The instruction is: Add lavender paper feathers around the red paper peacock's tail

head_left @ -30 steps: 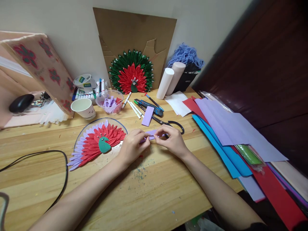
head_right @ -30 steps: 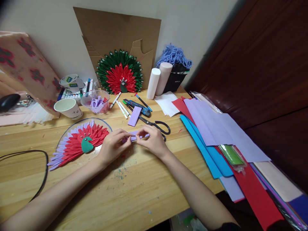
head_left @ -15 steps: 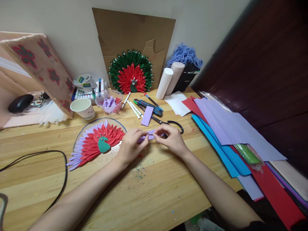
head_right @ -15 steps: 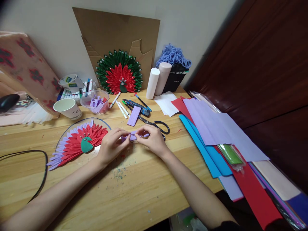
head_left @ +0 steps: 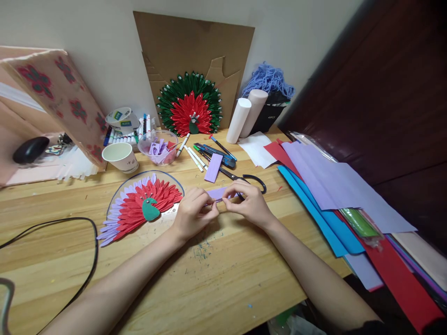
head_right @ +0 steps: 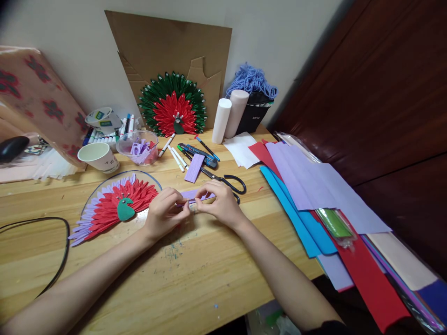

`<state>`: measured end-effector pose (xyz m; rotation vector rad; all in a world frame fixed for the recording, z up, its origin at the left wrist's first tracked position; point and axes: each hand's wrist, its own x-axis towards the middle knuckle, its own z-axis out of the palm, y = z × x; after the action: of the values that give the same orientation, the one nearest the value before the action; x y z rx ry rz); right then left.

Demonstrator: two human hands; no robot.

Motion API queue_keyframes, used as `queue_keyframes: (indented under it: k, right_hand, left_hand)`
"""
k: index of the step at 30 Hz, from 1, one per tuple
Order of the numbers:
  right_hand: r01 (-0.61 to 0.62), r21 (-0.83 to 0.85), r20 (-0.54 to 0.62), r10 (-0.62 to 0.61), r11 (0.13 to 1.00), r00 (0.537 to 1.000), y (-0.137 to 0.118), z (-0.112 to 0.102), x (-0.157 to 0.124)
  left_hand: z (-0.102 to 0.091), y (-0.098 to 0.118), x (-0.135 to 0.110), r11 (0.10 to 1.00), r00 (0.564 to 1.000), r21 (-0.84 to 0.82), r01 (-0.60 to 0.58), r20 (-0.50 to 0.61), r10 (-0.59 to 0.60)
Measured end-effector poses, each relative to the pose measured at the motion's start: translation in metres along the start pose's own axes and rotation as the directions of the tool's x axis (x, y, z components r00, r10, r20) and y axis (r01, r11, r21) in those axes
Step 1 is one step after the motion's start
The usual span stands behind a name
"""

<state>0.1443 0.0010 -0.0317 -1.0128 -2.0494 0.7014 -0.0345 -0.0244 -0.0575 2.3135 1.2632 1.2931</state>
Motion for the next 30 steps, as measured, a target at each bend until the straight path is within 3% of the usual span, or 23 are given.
queue_keyframes:
  k: [4, 7, 12, 19, 23, 30]
  right_hand:
    - [-0.067, -0.015, -0.098, 0.066, 0.998, 0.993, 0.008, -0.010, 0.002]
    - [-0.086, 0.048, -0.076, 0.089, 0.995, 0.993, 0.007, -0.010, 0.002]
    - [0.009, 0.087, 0.037, -0.012, 0.996, 0.999, 0.000, 0.001, 0.000]
    - [0.070, 0.035, 0.015, -0.070, 0.997, 0.997, -0.002, 0.005, -0.001]
    - [0.094, -0.007, -0.015, -0.095, 0.996, 0.995, -0.002, 0.008, -0.002]
    - [0.270, -0.131, -0.063, -0.280, 0.954, 0.958, 0.001, 0.013, -0.005]
  left_hand:
    - [-0.003, -0.003, 0.001, 0.995, 0.994, -0.028, 0.095, -0.055, -0.097]
    - [-0.002, -0.003, 0.001, 0.989, 0.991, -0.063, 0.130, -0.005, -0.131]
    - [0.000, 0.000, 0.001, 0.983, 0.982, -0.095, 0.159, 0.117, -0.148]
    - [0.000, 0.000, 0.001, 0.961, 0.973, -0.174, 0.214, 0.119, -0.195]
    - [0.000, -0.001, 0.002, 0.924, 0.958, -0.271, 0.270, 0.174, -0.229]
    - [0.003, -0.005, 0.000, 0.804, 0.904, -0.418, 0.423, 0.260, -0.341]
